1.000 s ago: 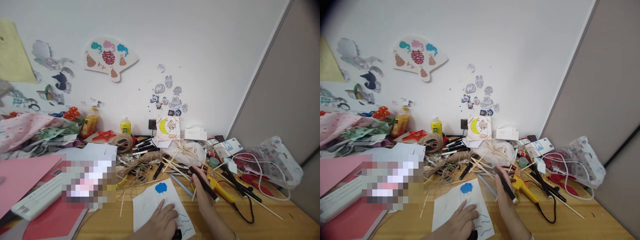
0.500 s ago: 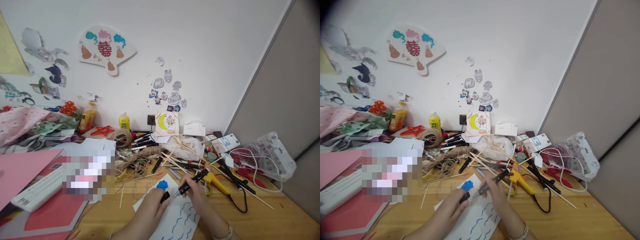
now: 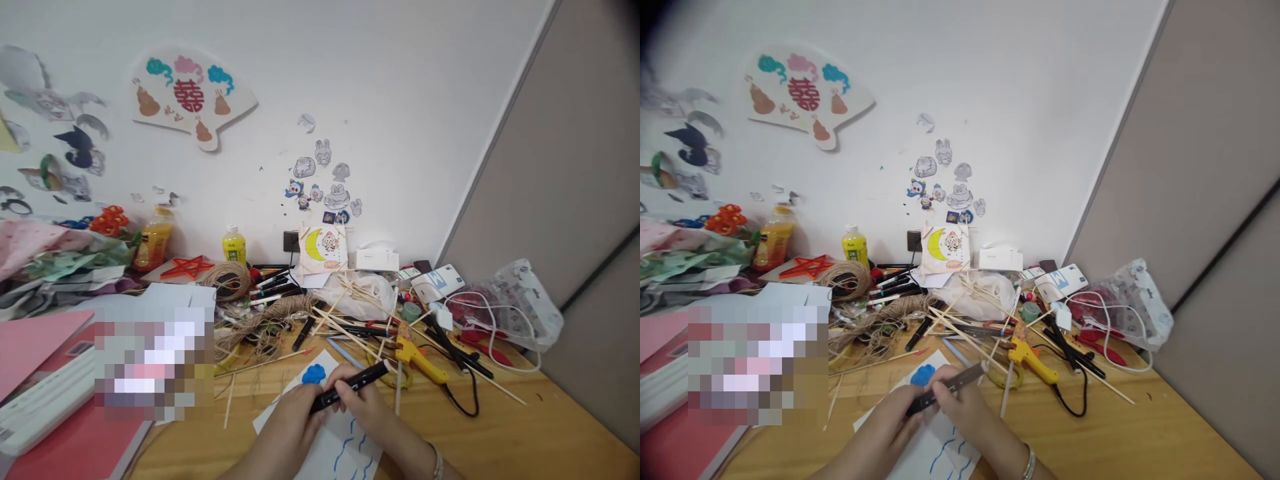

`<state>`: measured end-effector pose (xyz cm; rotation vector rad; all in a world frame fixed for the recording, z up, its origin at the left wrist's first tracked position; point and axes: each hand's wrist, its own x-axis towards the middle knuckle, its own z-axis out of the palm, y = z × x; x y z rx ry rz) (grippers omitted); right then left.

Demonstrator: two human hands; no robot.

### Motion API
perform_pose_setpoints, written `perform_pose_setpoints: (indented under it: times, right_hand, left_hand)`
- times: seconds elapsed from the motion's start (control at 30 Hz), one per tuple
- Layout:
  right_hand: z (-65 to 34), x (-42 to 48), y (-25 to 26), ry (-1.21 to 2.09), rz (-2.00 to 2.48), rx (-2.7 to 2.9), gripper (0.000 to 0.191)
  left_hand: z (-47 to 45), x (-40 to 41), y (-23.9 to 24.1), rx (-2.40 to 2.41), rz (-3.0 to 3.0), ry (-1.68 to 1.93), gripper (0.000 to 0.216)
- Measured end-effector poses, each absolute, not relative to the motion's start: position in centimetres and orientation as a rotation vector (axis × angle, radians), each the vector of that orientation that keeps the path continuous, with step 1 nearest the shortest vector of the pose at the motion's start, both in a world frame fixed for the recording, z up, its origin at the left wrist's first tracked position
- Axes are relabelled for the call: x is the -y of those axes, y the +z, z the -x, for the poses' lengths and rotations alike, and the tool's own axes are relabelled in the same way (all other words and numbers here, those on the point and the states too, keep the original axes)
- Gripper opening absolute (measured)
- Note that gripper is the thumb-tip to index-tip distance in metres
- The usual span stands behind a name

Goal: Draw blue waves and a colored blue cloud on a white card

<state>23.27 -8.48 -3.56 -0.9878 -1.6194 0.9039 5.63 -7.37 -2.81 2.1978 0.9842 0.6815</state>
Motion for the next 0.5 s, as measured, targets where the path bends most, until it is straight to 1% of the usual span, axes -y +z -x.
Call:
perform_pose_setpoints:
  times: [0.1,0.23,0.43,0.5]
  right_hand:
    - [-22.7,8.6,-3.7,0.852,1.036,1.705,0.031]
    - [-22.5,8.6,-3.6,0.847,1.080,1.692,0.031]
    - [-23.7,7.4,-2.1,0.946,1.108,1.122,0.035]
    - [-24.1,7.0,-1.9,0.945,1.149,1.063,0.038]
  left_hand:
    - [-5.6,7.0,-3.4,-0.940,-2.130,0.718,0.023]
    - [-5.2,6.1,-3.6,-0.913,-2.151,0.829,0.025]
    - [-4.7,5.2,-3.0,-1.007,-2.215,0.926,0.022]
    - [-4.6,5.1,-2.9,-1.023,-2.222,0.929,0.021]
